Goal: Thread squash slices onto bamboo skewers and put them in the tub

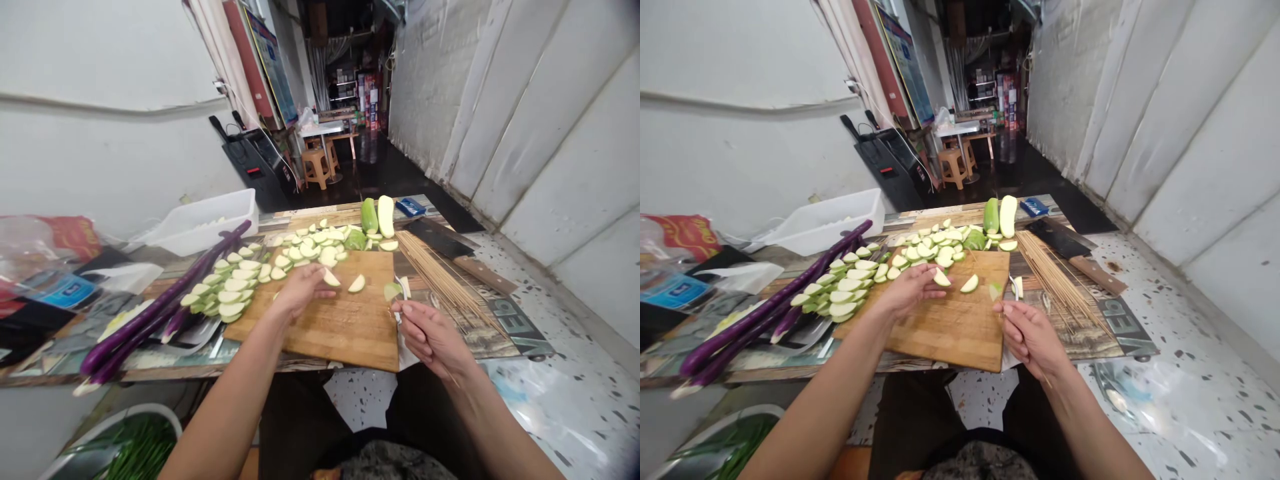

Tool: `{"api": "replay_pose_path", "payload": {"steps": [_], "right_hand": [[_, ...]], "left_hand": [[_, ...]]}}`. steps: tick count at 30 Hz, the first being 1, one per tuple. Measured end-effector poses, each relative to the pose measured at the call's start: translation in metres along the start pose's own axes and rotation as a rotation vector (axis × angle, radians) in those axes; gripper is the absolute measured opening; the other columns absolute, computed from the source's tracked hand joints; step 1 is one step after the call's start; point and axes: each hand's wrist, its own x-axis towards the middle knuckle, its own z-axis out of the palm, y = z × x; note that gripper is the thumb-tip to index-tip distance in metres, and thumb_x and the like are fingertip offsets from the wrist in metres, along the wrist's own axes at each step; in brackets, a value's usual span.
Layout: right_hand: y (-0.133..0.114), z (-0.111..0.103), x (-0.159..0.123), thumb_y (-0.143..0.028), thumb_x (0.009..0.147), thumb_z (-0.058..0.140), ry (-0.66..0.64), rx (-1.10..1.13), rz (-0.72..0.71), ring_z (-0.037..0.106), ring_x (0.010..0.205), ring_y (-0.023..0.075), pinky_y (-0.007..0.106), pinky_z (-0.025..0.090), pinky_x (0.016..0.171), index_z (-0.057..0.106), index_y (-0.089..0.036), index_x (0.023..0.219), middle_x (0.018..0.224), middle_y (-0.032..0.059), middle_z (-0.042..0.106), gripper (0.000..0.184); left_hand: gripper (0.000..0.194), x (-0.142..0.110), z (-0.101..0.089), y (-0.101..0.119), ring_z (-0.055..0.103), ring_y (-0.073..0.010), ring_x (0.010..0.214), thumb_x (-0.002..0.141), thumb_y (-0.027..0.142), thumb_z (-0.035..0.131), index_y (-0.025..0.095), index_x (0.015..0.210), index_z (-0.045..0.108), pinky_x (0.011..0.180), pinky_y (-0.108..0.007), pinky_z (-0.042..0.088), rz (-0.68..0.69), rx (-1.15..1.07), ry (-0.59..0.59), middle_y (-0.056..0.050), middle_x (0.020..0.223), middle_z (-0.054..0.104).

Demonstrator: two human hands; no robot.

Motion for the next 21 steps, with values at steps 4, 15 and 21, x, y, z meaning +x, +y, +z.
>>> {"api": "replay_pose_path", "payload": {"steps": [4,15,21], "right_hand": [[-0.004,-0.004,-0.004,-0.035,0.079,0.06,0.065,-0.005,-0.033,0.019,0.03,0.0005,0.011,0.017,0.025,0.06,-0.015,0.09,0.044,-0.0108,0.033,0.022],[-0.017,-0.018,-0.021,-0.033,0.078,0.062,0.203,-0.015,-0.148,0.02,0.031,0.0014,0.011,0.018,0.026,0.061,-0.016,0.09,0.044,-0.0103,0.034,0.021],[-0.013,-0.018,-0.019,-0.034,0.077,0.063,0.219,-0.016,-0.148,0.021,0.031,0.001,0.011,0.017,0.026,0.061,-0.015,0.088,0.044,-0.0101,0.034,0.022]], "left_hand": [[0.018,0.01,0.011,0.006,0.063,-0.0161,0.065,0.074,0.025,0.061,0.015,0.088,0.057,0.053,-0.025,0.05,0.079,0.114,0.053,-0.007,0.072,0.065],[0.024,0.05,0.051,0.008,0.06,-0.0243,0.082,0.079,0.035,0.05,0.018,0.089,0.066,0.073,-0.033,0.042,0.515,1.064,0.186,-0.009,0.084,0.066],[0.028,0.009,0.05,-0.012,0.056,-0.0244,0.075,0.075,0.042,0.056,0.016,0.065,0.062,0.068,-0.031,0.038,0.462,1.391,0.11,-0.011,0.074,0.062]]}}
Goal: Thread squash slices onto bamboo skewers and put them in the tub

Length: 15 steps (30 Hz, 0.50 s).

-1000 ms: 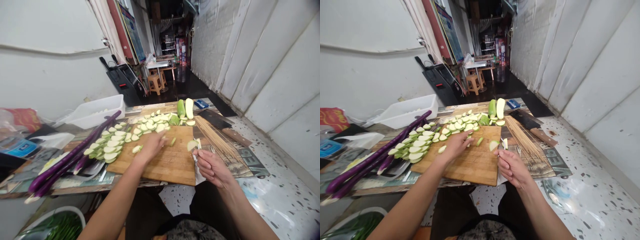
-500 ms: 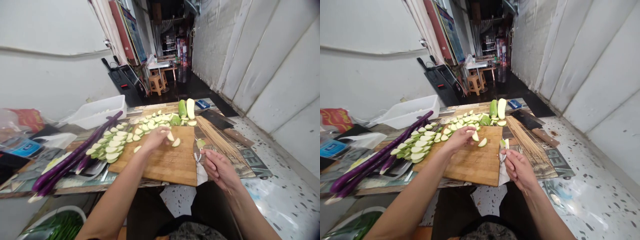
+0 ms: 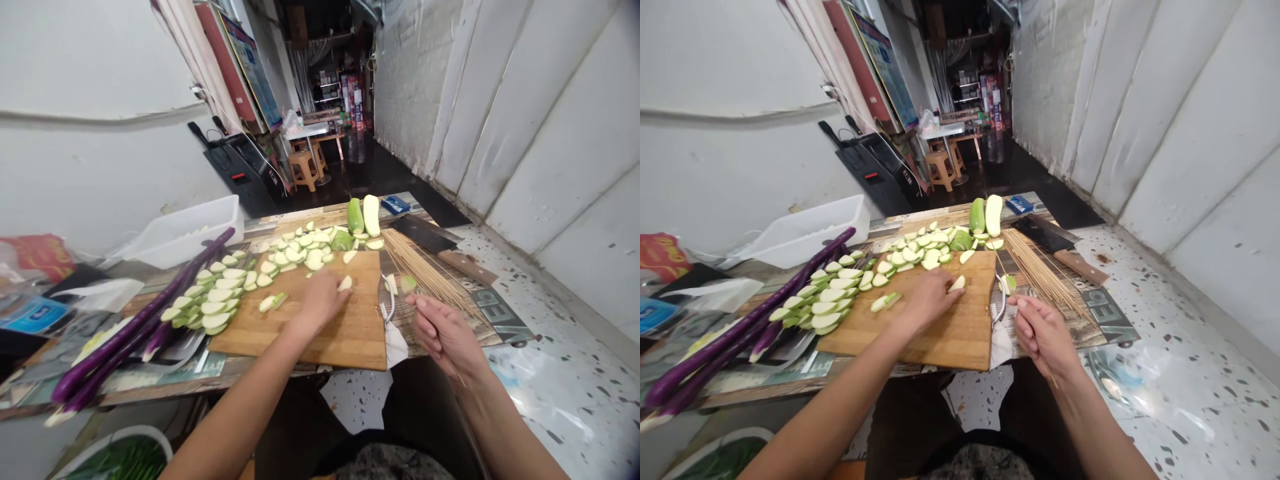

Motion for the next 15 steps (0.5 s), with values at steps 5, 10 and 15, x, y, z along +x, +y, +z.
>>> {"api": "replay_pose_path", "payload": {"steps": [5,10,15], "right_hand": [[0.008,0.004,-0.002,-0.037,0.077,0.062,-0.004,-0.056,0.019,0.022,0.03,0.001,0.012,0.017,0.027,0.061,-0.016,0.088,0.043,-0.0103,0.034,0.024],[0.022,0.008,-0.006,-0.041,0.08,0.058,-0.01,-0.19,0.049,0.021,0.03,0.0013,0.014,0.013,0.029,0.059,-0.017,0.092,0.043,-0.0104,0.035,0.027],[0.032,0.017,-0.011,-0.041,0.082,0.055,-0.052,-0.371,-0.02,0.024,0.036,0.0031,0.016,0.016,0.034,0.059,-0.015,0.093,0.044,-0.0095,0.034,0.028]], "left_hand": [[0.008,-0.007,0.009,0.001,0.052,-0.0174,0.068,0.075,0.025,0.053,0.019,0.078,0.055,0.06,-0.027,0.034,-0.046,-0.201,0.097,-0.004,0.075,0.06],[0.013,-0.007,0.003,-0.005,0.053,-0.0139,0.062,0.073,0.026,0.057,0.019,0.078,0.048,0.058,-0.024,0.036,-0.212,-0.79,0.018,0.0,0.068,0.058],[0.029,-0.008,-0.009,-0.009,0.053,-0.0078,0.062,0.062,0.031,0.071,0.018,0.077,0.049,0.055,-0.018,0.037,-0.419,-1.47,0.051,0.002,0.074,0.057]]}}
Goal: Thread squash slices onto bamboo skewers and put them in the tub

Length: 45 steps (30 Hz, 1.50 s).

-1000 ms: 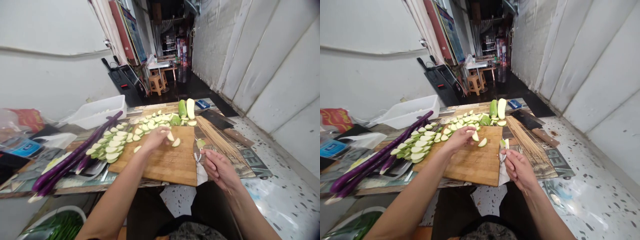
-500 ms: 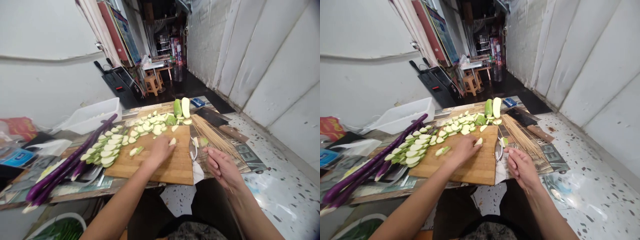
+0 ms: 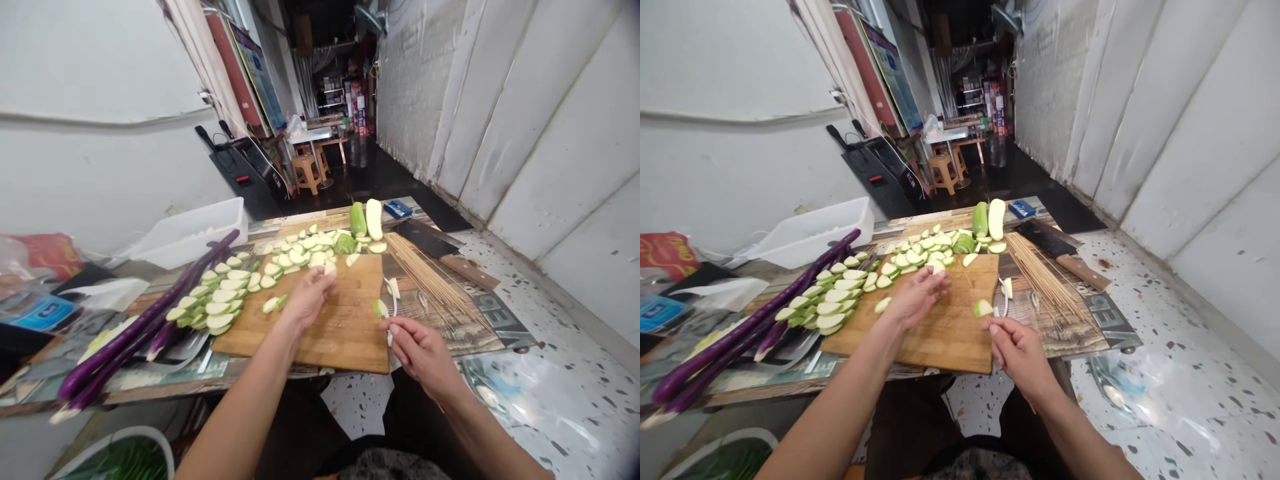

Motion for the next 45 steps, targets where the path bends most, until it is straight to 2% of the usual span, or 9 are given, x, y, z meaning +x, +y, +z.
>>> {"api": "replay_pose_path", "payload": {"steps": [2,4,10,14,17,21,26,33,45], "right_hand": [[-0.001,0.004,-0.002,-0.04,0.083,0.053,-0.026,-0.065,-0.039,0.027,0.039,0.0042,0.017,0.018,0.036,0.059,-0.014,0.092,0.044,-0.0089,0.033,0.028],[-0.001,0.008,-0.003,-0.039,0.084,0.051,-0.053,-0.108,-0.071,0.03,0.041,0.0051,0.018,0.021,0.039,0.059,-0.014,0.091,0.046,-0.0083,0.033,0.027],[0.001,0.014,-0.007,-0.037,0.085,0.047,-0.1,-0.207,-0.114,0.032,0.043,0.0073,0.02,0.025,0.041,0.059,-0.016,0.092,0.047,-0.0074,0.033,0.025],[0.003,0.015,-0.009,-0.036,0.086,0.046,-0.112,-0.267,-0.136,0.035,0.044,0.0081,0.02,0.028,0.042,0.06,-0.016,0.093,0.049,-0.0062,0.036,0.025],[0.003,0.015,-0.011,-0.036,0.086,0.045,-0.101,-0.308,-0.151,0.036,0.043,0.0084,0.02,0.029,0.041,0.06,-0.017,0.094,0.048,-0.006,0.038,0.025],[0.0,0.016,-0.013,-0.033,0.087,0.045,-0.073,-0.471,-0.228,0.048,0.049,0.0105,0.02,0.038,0.046,0.063,-0.018,0.095,0.057,-0.0018,0.054,0.025],[0.0,0.021,-0.01,-0.028,0.086,0.045,-0.067,-0.625,-0.35,0.062,0.075,0.015,0.023,0.046,0.068,0.065,-0.018,0.089,0.083,0.0034,0.068,0.022],[0.005,0.027,-0.005,-0.027,0.085,0.045,-0.059,-0.666,-0.345,0.064,0.074,0.0158,0.024,0.048,0.066,0.067,-0.018,0.088,0.081,0.0029,0.07,0.023],[0.006,0.027,-0.004,-0.029,0.085,0.046,-0.052,-0.658,-0.33,0.065,0.079,0.0185,0.029,0.05,0.07,0.068,-0.02,0.093,0.089,0.0051,0.071,0.025]], "left_hand": [[0.029,-0.001,-0.003,0.004,0.045,-0.0032,0.052,0.058,0.028,0.074,0.016,0.073,0.052,0.048,-0.015,0.032,0.064,-0.007,0.077,0.005,0.068,0.053],[0.029,-0.003,-0.007,0.007,0.041,-0.0019,0.047,0.056,0.026,0.075,0.016,0.074,0.054,0.046,-0.015,0.029,0.072,-0.04,0.079,0.007,0.064,0.051],[0.036,-0.005,-0.013,0.007,0.058,-0.0086,0.067,0.051,0.019,0.077,0.017,0.076,0.052,0.061,-0.017,0.042,-0.107,-0.223,0.09,0.002,0.072,0.061],[0.027,-0.004,-0.015,0.004,0.055,-0.0065,0.057,0.055,0.022,0.077,0.014,0.067,0.053,0.052,-0.016,0.041,0.004,-0.143,0.094,0.002,0.064,0.058],[0.023,-0.003,-0.017,0.006,0.057,-0.0086,0.056,0.058,0.019,0.074,0.014,0.068,0.054,0.057,-0.02,0.048,0.057,-0.153,0.151,0.002,0.063,0.059],[0.016,-0.001,-0.019,0.01,0.064,-0.0141,0.065,0.066,0.007,0.066,0.014,0.073,0.054,0.07,-0.03,0.053,-0.029,-0.34,0.188,-0.002,0.067,0.064],[0.006,-0.001,-0.015,0.006,0.067,-0.0174,0.075,0.077,0.005,0.055,0.01,0.081,0.057,0.072,-0.029,0.055,-0.152,-0.468,0.279,-0.01,0.078,0.068],[0.012,-0.006,-0.005,0.009,0.066,-0.018,0.08,0.081,0.002,0.049,0.005,0.087,0.059,0.073,-0.026,0.056,-0.181,-0.571,0.365,-0.013,0.081,0.068],[0.015,-0.006,-0.006,0.006,0.066,-0.0192,0.084,0.08,0.003,0.051,0.006,0.093,0.058,0.074,-0.027,0.056,-0.167,-0.576,0.335,-0.014,0.088,0.068]]}}
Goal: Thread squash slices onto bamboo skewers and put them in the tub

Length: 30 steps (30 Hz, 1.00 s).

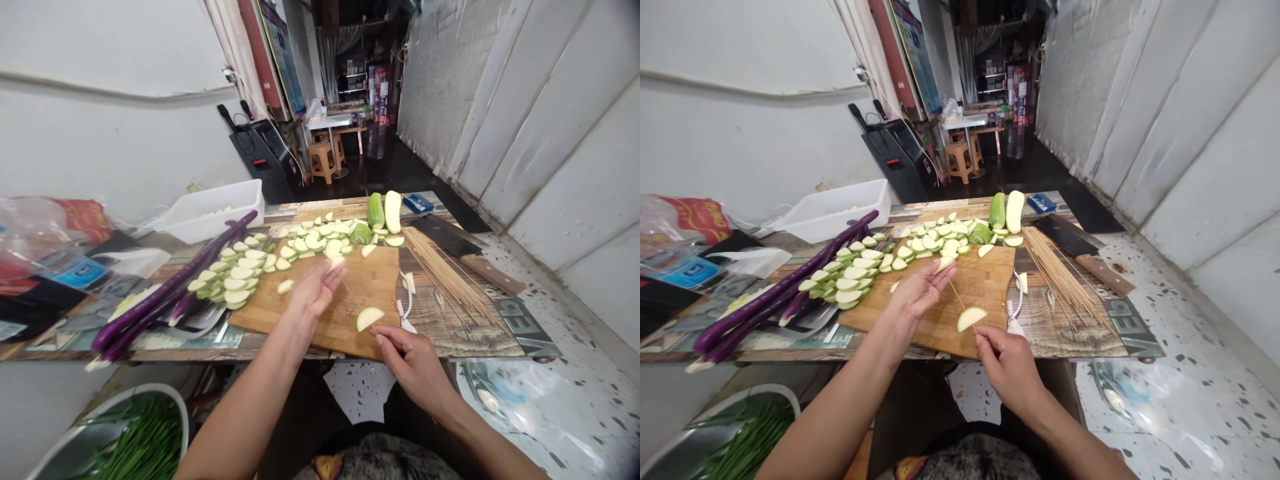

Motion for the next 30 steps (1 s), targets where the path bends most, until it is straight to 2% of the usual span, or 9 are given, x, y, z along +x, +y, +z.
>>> {"api": "replay_pose_path", "payload": {"steps": [10,22,30], "right_hand": [[-0.0041,-0.0014,-0.0006,-0.028,0.084,0.046,0.007,0.008,0.001,0.065,0.079,0.0182,0.028,0.05,0.068,0.068,-0.019,0.092,0.09,0.0041,0.071,0.024],[-0.0037,-0.0009,-0.0017,-0.029,0.084,0.047,0.02,0.016,-0.012,0.066,0.078,0.0192,0.029,0.051,0.068,0.068,-0.02,0.091,0.087,0.0049,0.071,0.024],[-0.0009,0.0002,-0.0006,-0.029,0.084,0.047,0.024,0.027,-0.01,0.066,0.075,0.0182,0.027,0.051,0.066,0.068,-0.019,0.092,0.086,0.0044,0.071,0.024]], "left_hand": [[0.009,-0.0058,0.0026,-0.0005,0.066,-0.0189,0.082,0.08,0.004,0.051,0.006,0.084,0.059,0.076,-0.028,0.056,0.041,0.006,0.002,-0.013,0.086,0.068],[0.011,-0.0077,0.0054,0.0032,0.066,-0.0187,0.082,0.08,0.005,0.053,0.007,0.088,0.059,0.073,-0.027,0.056,0.032,0.001,0.024,-0.014,0.088,0.068],[0.008,-0.0102,0.0057,0.0035,0.066,-0.018,0.081,0.081,0.005,0.051,0.007,0.082,0.058,0.075,-0.027,0.055,0.035,0.019,0.016,-0.013,0.086,0.068]]}}
